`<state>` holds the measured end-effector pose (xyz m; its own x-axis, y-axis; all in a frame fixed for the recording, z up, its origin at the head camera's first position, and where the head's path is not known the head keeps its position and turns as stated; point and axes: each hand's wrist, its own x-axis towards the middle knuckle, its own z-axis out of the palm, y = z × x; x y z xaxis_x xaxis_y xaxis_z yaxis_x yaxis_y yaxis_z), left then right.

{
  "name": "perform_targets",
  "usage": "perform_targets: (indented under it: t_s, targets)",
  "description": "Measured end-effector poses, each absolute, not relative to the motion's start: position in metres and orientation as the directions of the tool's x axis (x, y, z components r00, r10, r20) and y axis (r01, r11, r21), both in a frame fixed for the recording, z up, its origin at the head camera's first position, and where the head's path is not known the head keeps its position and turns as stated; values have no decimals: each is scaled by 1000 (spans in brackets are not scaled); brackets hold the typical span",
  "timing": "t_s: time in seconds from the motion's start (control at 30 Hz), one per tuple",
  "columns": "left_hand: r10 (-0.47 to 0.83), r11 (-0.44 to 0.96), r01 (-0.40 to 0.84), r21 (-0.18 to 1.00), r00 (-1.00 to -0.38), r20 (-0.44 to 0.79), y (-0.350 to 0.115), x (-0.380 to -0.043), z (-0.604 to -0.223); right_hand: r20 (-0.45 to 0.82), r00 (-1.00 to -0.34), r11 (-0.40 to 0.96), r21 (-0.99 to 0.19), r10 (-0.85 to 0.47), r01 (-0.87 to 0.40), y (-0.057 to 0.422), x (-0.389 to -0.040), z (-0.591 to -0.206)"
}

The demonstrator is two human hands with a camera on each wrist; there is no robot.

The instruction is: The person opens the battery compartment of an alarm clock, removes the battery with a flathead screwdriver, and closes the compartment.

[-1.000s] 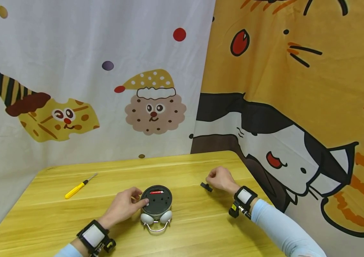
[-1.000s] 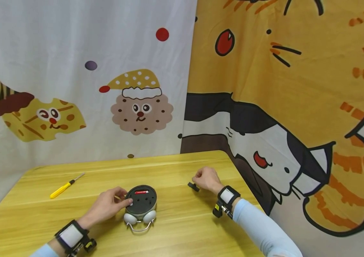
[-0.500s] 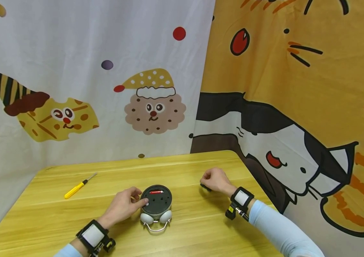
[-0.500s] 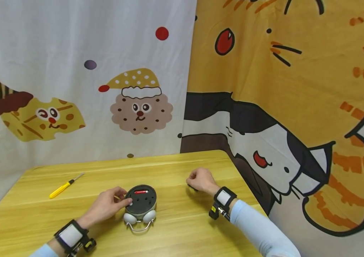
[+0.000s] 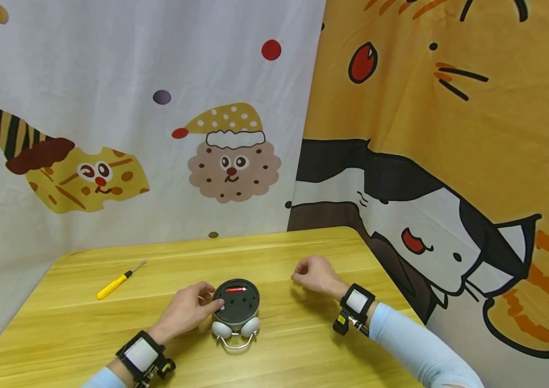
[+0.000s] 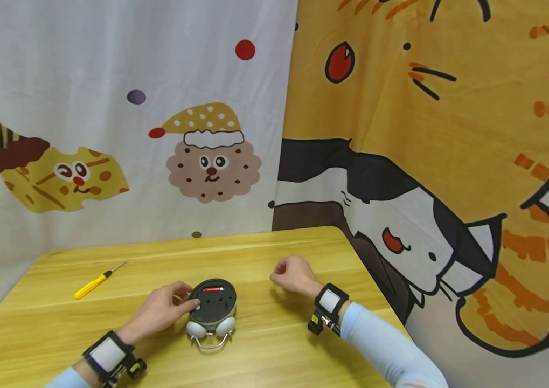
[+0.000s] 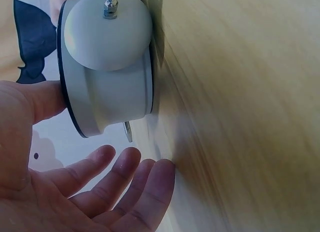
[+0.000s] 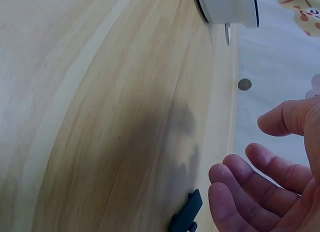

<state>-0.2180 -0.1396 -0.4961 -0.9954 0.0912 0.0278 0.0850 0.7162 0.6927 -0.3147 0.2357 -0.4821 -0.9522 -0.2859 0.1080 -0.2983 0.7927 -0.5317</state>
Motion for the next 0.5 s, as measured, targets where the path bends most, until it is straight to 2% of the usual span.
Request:
perform_targets:
  t_s: [0.5]
  targets:
    - [103,726,109,679,-993,50,-143,-220,-497,89,-942,782,-535,-324,-320,225,-310,-483]
